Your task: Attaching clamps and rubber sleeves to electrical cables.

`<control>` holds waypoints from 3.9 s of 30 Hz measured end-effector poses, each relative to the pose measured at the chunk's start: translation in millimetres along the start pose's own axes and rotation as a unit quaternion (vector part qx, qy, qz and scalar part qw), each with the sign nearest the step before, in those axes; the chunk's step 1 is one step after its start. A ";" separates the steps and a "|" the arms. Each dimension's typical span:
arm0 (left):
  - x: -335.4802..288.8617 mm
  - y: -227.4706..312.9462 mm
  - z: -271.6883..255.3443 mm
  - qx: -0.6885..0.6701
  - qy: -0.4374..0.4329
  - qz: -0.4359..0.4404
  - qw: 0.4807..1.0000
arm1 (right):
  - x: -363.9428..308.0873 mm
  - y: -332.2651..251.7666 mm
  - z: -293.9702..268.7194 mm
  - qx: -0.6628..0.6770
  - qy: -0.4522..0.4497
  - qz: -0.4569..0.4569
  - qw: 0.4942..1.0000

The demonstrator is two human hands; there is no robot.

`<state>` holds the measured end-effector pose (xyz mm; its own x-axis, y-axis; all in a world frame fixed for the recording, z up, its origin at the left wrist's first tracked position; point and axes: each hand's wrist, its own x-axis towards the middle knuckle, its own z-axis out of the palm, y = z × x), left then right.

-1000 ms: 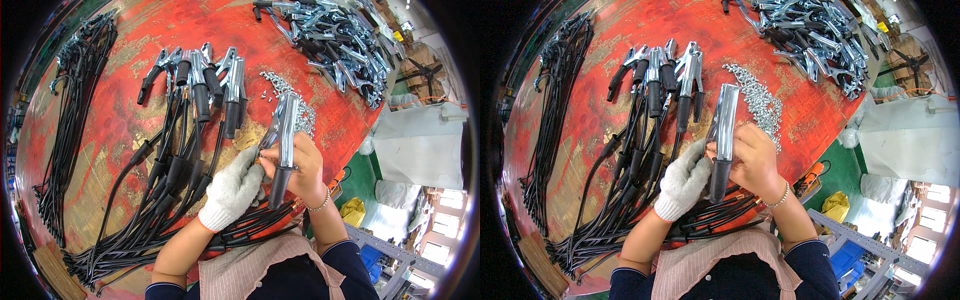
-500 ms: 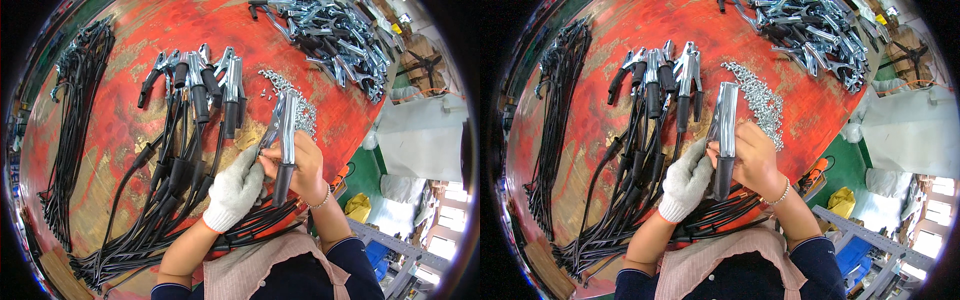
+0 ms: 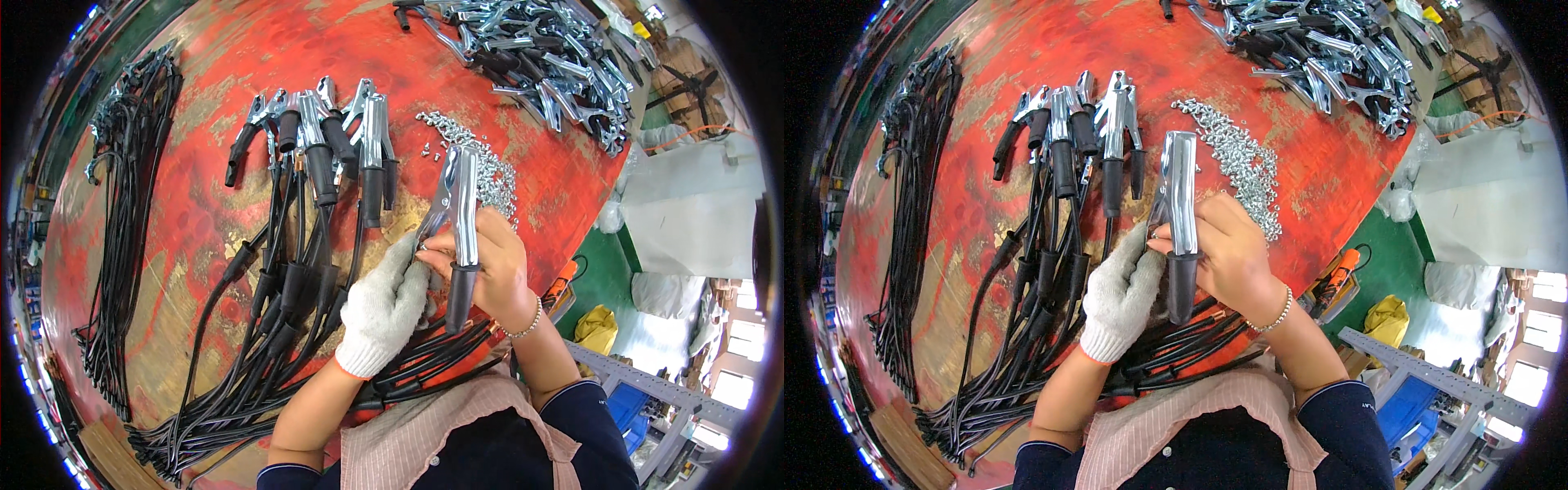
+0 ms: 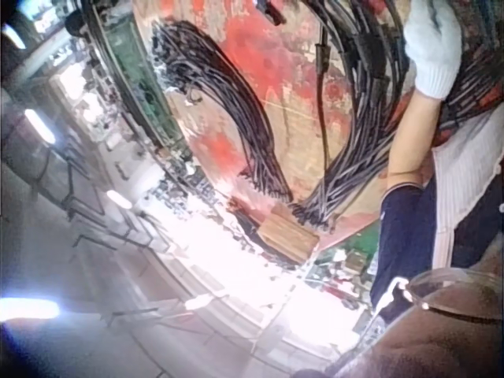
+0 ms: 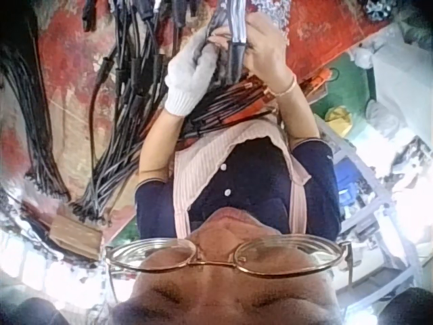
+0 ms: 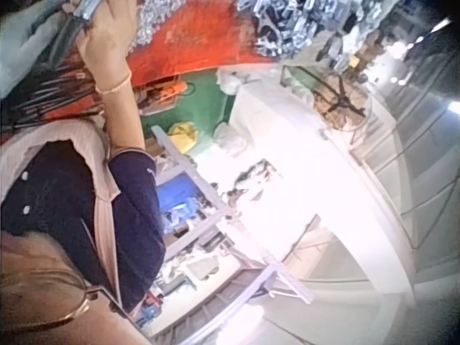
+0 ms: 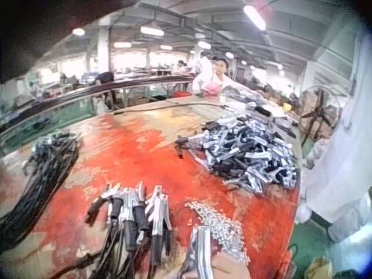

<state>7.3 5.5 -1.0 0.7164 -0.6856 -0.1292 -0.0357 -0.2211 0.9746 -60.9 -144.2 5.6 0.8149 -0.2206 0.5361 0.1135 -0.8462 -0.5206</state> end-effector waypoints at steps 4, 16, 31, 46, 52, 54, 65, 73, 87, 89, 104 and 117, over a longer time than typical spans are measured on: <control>-0.4 -8.8 1.3 0.023 0.017 0.006 1.000 | -1.6 -1.9 5.2 0.016 0.032 0.004 0.999; -0.3 -25.6 7.0 -0.006 0.017 -0.009 1.000 | -17.4 1.4 4.5 0.033 0.026 0.014 0.999; -1.7 -22.2 6.0 -0.017 -0.004 -0.026 1.000 | -21.1 -4.7 5.1 0.040 0.059 0.043 0.997; 10.5 -6.0 6.6 0.060 -0.008 0.049 0.997 | -24.2 6.2 -3.2 0.025 0.026 0.080 0.996; 2.4 -55.2 0.5 -0.062 -0.069 -0.035 0.995 | -35.1 5.6 -35.9 0.275 0.096 0.289 0.912; 4.2 -62.2 3.7 -0.156 -0.069 -0.076 0.982 | -36.9 20.2 -89.8 0.223 0.200 0.287 0.910; 5.4 -16.0 -0.9 -0.244 -0.027 -0.085 0.966 | -204.8 64.6 -305.2 -0.543 0.212 0.269 0.767; 1.3 -7.8 -1.8 -0.302 -0.046 -0.101 0.947 | -89.8 55.5 -104.4 -0.151 0.057 0.234 0.959; 2.7 -17.9 0.6 -0.210 -0.044 -0.086 0.973 | -13.8 94.5 -15.9 -0.196 -0.127 0.069 0.970; 2.7 -14.2 0.7 -0.210 -0.045 -0.098 0.972 | -12.9 97.9 -15.2 -0.208 -0.131 0.035 0.969; 3.7 -3.9 -3.7 -0.203 -0.059 -0.136 0.968 | 8.9 61.4 -19.3 0.025 -0.072 0.119 0.990; 4.1 -10.6 -5.9 -0.179 -0.055 -0.096 0.978 | 17.1 -0.2 0.0 -0.030 -0.044 -0.032 0.998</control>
<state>14.7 9.1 -10.8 0.6066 -0.7296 -0.3157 0.3517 -0.1099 0.9297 -47.0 -147.7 14.9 0.8546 -0.1237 0.5044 0.1343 -0.8856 -0.4446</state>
